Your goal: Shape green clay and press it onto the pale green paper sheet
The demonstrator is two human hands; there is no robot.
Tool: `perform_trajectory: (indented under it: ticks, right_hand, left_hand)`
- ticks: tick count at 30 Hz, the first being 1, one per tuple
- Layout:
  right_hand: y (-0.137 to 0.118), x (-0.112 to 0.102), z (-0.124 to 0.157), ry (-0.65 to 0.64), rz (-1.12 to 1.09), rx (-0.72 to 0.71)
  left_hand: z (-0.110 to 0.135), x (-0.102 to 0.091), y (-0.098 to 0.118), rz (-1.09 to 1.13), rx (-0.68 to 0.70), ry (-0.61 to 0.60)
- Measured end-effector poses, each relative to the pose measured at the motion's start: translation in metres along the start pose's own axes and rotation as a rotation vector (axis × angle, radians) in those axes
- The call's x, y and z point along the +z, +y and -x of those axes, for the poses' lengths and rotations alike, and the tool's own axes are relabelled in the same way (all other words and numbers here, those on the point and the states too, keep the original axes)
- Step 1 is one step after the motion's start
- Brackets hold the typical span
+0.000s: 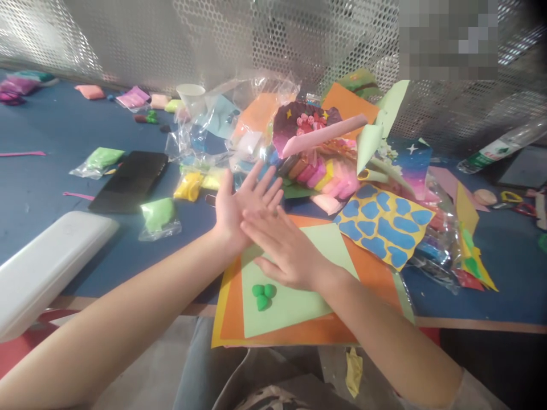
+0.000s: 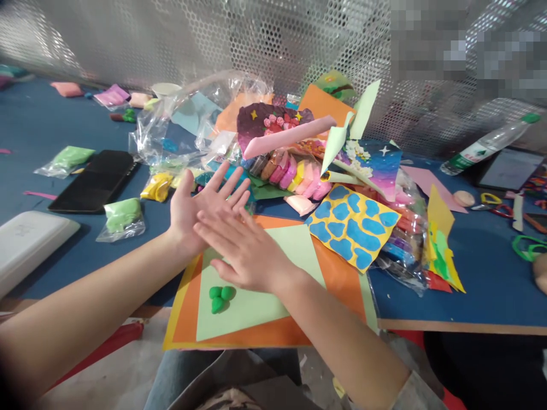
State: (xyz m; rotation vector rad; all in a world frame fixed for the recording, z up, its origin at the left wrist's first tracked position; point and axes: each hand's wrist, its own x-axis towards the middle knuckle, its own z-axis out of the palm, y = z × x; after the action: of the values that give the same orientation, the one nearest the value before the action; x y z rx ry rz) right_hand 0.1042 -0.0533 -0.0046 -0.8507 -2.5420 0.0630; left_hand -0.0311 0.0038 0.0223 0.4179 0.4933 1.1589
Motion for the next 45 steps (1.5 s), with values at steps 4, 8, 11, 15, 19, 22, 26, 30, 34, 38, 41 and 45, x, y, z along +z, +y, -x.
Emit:
perform_trajectory:
  ticks: [4,8,11,15,19,22,26,30,34,38,41,45]
  right_hand:
    - [0.003,0.0,0.003,0.098,0.052,0.065]
    - [-0.002,-0.003,0.002,0.038,-0.014,-0.12]
    - [-0.002,0.001,0.001,0.013,0.009,-0.067]
    - [0.004,0.005,0.005,0.107,0.092,0.12]
    - [0.003,0.001,0.004,0.125,0.021,-0.008]
    - [0.0,0.0,0.001,0.024,-0.018,-0.072]
    - [0.004,0.003,0.002,0.072,0.093,0.103]
    - [0.004,0.0,0.006,0.197,0.153,0.114]
    - [-0.002,-0.002,0.003,0.121,0.091,-0.038]
    - [-0.001,0.003,0.001,0.032,0.078,0.005]
    - [0.004,0.006,0.002,0.081,0.112,0.109]
    - [0.005,0.003,0.003,0.118,0.099,0.055]
  left_hand:
    - [0.001,-0.002,0.005,0.001,0.064,0.013]
    - [0.002,-0.001,0.005,0.029,0.05,0.011]
    - [0.002,0.001,-0.002,0.02,-0.01,-0.029]
    - [0.003,0.0,-0.002,0.005,-0.007,-0.026]
    - [0.003,-0.001,0.001,0.037,0.042,-0.002]
    - [0.003,0.0,-0.002,0.004,0.01,0.003]
    - [0.003,0.0,-0.005,0.002,-0.019,-0.026]
    - [0.005,0.002,0.002,0.066,0.007,-0.031]
    - [0.005,0.002,0.002,0.074,-0.015,-0.038]
    - [0.003,0.0,-0.005,0.034,-0.031,-0.038]
    - [0.002,-0.001,-0.006,0.018,-0.031,-0.05]
    - [0.003,0.0,-0.005,0.0,-0.022,-0.041]
